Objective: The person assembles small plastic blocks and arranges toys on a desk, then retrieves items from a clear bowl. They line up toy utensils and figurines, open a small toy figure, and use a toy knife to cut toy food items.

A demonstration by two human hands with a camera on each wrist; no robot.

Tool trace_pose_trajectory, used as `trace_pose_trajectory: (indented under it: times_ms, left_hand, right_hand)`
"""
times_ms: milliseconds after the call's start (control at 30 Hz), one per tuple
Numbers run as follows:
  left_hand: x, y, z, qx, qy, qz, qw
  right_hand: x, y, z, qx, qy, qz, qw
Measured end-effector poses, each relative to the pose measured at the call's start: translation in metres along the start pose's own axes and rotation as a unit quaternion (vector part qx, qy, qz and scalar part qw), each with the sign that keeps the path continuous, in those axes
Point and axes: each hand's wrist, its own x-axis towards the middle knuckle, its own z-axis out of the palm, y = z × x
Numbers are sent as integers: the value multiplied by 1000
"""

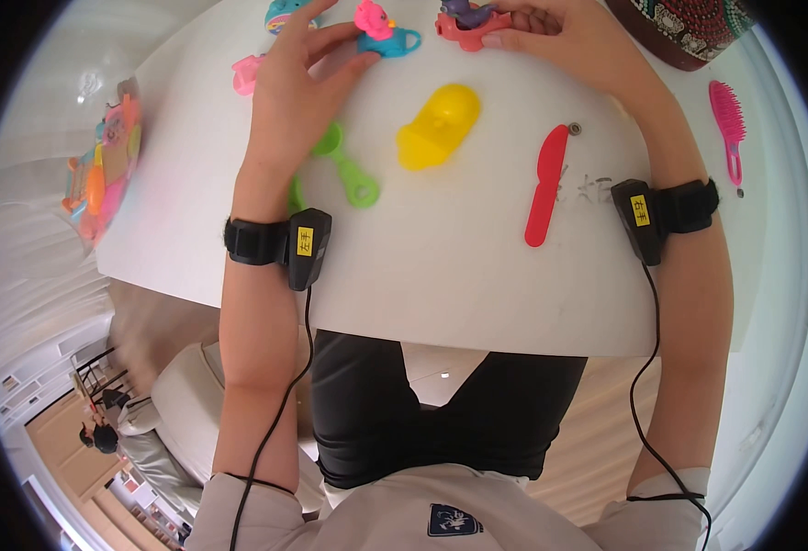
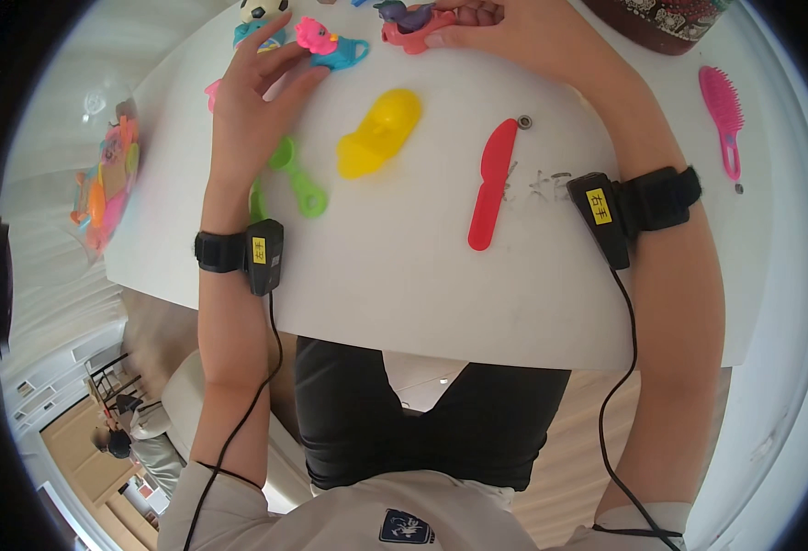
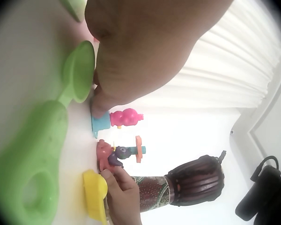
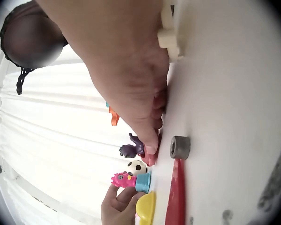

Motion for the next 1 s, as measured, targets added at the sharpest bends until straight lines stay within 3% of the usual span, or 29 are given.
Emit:
trace_pose_trajectory:
  times_ms: [33, 100, 167, 367, 433, 500, 567, 700, 800, 833, 867, 933, 1000]
  left_hand:
    - [-2, 3, 0, 2, 3, 7, 1000]
    - [-2, 2, -1, 4, 9, 13, 1000]
    - [2, -4, -4, 124, 42, 60, 990]
    - [3, -6, -8, 110, 20, 91, 989]
    - [4, -2, -7, 114, 24, 86, 989]
    - [3, -1, -6, 118, 30, 80, 989]
    - [1, -4, -7, 18, -15, 74, 997]
    - [5, -12, -7, 4, -15, 74, 997]
    - [0, 4, -7, 81, -5, 75, 994]
    - [0, 8, -6, 117, 14, 110, 987]
    - [-1, 9, -6, 153, 34, 145, 977]
    - [4, 0, -10, 160, 21, 154, 975]
    - [5, -7, -12, 167, 9, 163, 972]
  right_hand:
    - [1, 2, 2, 77, -16, -5, 997]
    - [2, 0, 1, 62, -20, -8, 998]
    - [2, -2, 0, 44, -23, -10, 999]
    - [3, 1, -3, 26, 2, -12, 1000]
    - [2, -4, -4, -57, 29, 8, 998]
    - [1, -5, -1, -57, 38, 15, 998]
    - [-1, -7, 1, -57, 48, 23, 997]
    - [-1, -11, -1, -109, 46, 5, 993]
    - [-2, -16, 1, -136, 47, 13, 990]
    - [-2, -17, 1, -156, 46, 27, 986]
    - [-1, -5, 0, -156, 44, 26, 986]
    - [1, 24, 1, -201, 124, -11, 972]
    - [1, 29, -5, -196, 108, -2, 975]
